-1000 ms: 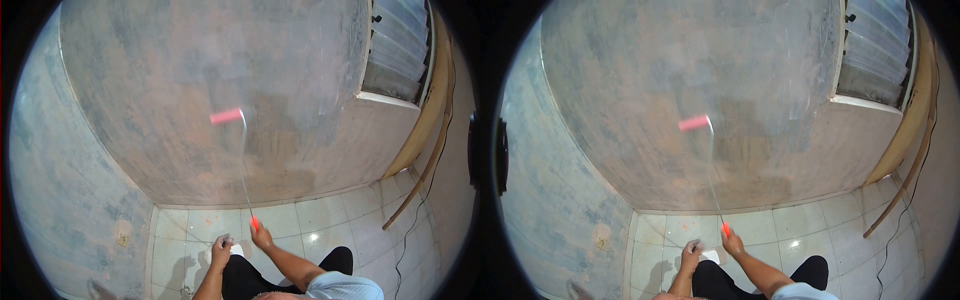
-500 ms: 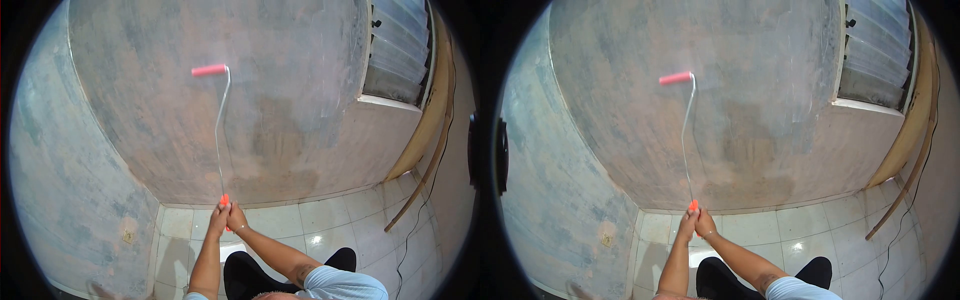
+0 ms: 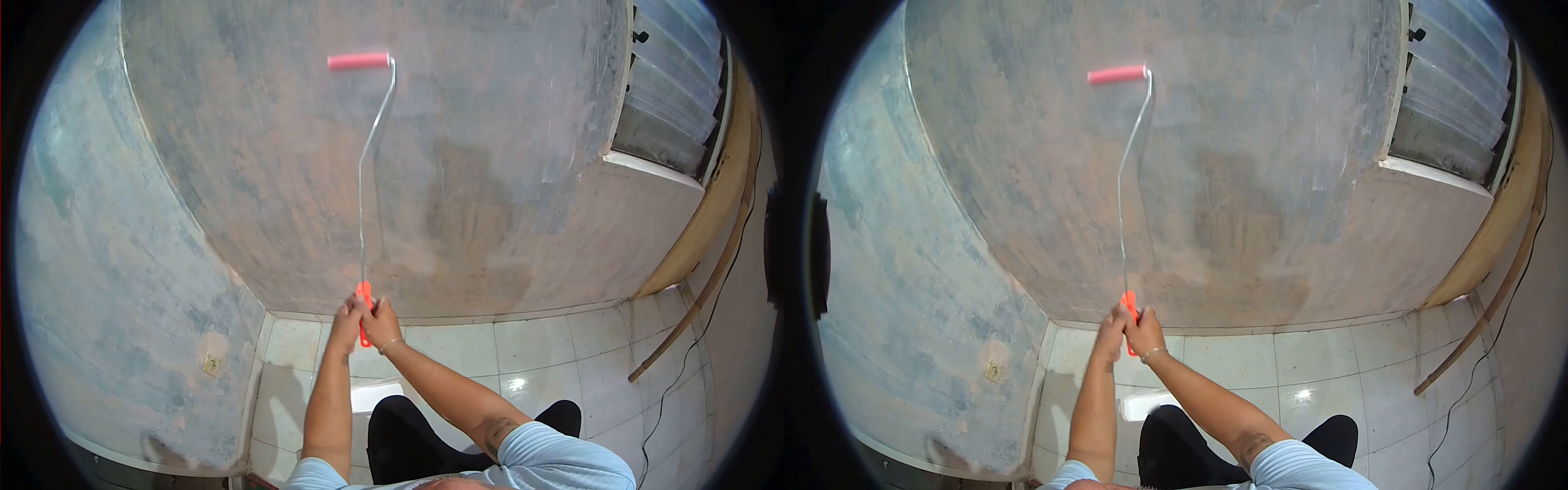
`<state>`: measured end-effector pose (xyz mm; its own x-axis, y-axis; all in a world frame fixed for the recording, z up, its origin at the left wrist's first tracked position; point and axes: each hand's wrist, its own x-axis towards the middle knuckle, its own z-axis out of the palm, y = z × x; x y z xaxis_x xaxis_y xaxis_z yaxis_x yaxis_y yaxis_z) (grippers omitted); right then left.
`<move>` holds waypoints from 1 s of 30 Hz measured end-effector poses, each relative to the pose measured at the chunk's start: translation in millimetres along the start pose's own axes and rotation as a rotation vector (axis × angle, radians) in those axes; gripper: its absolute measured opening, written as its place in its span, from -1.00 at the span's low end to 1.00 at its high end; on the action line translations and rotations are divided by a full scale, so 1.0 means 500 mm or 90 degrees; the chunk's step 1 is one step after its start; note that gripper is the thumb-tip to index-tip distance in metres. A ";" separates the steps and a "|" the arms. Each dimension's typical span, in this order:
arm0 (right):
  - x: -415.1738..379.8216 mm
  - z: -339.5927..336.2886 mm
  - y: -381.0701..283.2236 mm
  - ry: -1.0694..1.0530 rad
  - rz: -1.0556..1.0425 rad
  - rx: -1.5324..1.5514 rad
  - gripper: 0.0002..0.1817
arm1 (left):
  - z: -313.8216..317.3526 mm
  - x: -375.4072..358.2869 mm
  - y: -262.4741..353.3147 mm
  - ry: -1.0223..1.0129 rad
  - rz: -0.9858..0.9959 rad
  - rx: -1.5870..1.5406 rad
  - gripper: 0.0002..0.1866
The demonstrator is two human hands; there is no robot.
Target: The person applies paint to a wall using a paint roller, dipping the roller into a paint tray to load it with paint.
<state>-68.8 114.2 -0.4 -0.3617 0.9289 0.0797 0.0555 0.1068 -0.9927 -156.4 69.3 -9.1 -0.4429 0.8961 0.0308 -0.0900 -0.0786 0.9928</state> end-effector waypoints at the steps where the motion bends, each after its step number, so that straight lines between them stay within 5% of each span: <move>1: -0.015 -0.004 0.039 -0.029 0.037 -0.053 -0.31 | -0.010 -0.002 -0.041 -0.017 -0.031 -0.010 -0.64; 4: -0.091 -0.017 0.224 -0.089 0.121 -0.191 -0.22 | -0.022 -0.081 -0.255 0.030 -0.083 -0.008 -0.70; 7: -0.185 -0.035 0.283 -0.098 0.207 -0.194 -0.28 | 0.003 -0.180 -0.309 0.038 -0.176 -0.045 -0.71; 9: -0.173 -0.048 0.259 -0.164 0.188 -0.241 -0.40 | 0.029 -0.175 -0.249 0.106 -0.133 -0.010 -0.66; 11: -0.142 -0.044 0.234 -0.219 0.000 0.005 -0.52 | 0.023 -0.112 -0.170 0.150 -0.047 -0.076 -0.60; 15: -0.121 -0.108 0.109 -0.234 0.059 -0.054 -0.51 | -0.008 0.003 -0.012 0.072 -0.007 -0.011 -0.54; 19: -0.158 -0.201 0.276 -0.189 0.128 -0.134 -0.51 | -0.049 -0.081 -0.225 0.125 -0.073 0.231 -0.54; 20: -0.191 -0.232 0.353 -0.177 0.159 -0.145 -0.51 | -0.091 -0.133 -0.364 0.143 -0.097 0.328 -0.48; 22: -0.259 -0.305 0.459 -0.161 0.235 -0.220 -0.51 | -0.125 -0.283 -0.511 0.172 -0.257 0.208 -0.43; 23: -0.292 -0.342 0.471 -0.157 0.291 -0.232 -0.48 | -0.139 -0.331 -0.541 0.197 -0.216 0.209 -0.43; 24: -0.310 -0.366 0.473 -0.153 0.347 -0.243 -0.45 | -0.136 -0.350 -0.464 0.197 -0.338 0.216 -0.42; 25: -0.298 -0.381 0.472 -0.149 0.346 -0.245 -0.45 | -0.153 -0.332 -0.488 0.228 -0.167 0.331 -0.46; 30: -0.203 -0.364 0.403 -0.146 0.258 -0.255 -0.46 | -0.109 -0.096 -0.127 0.239 -0.016 0.328 -0.55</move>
<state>148.2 105.9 -192.1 -0.4272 0.8281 -0.3631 0.5602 -0.0728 -0.8252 -178.3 7.5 -79.7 -0.7373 0.6731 0.0575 0.2950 0.2442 0.9238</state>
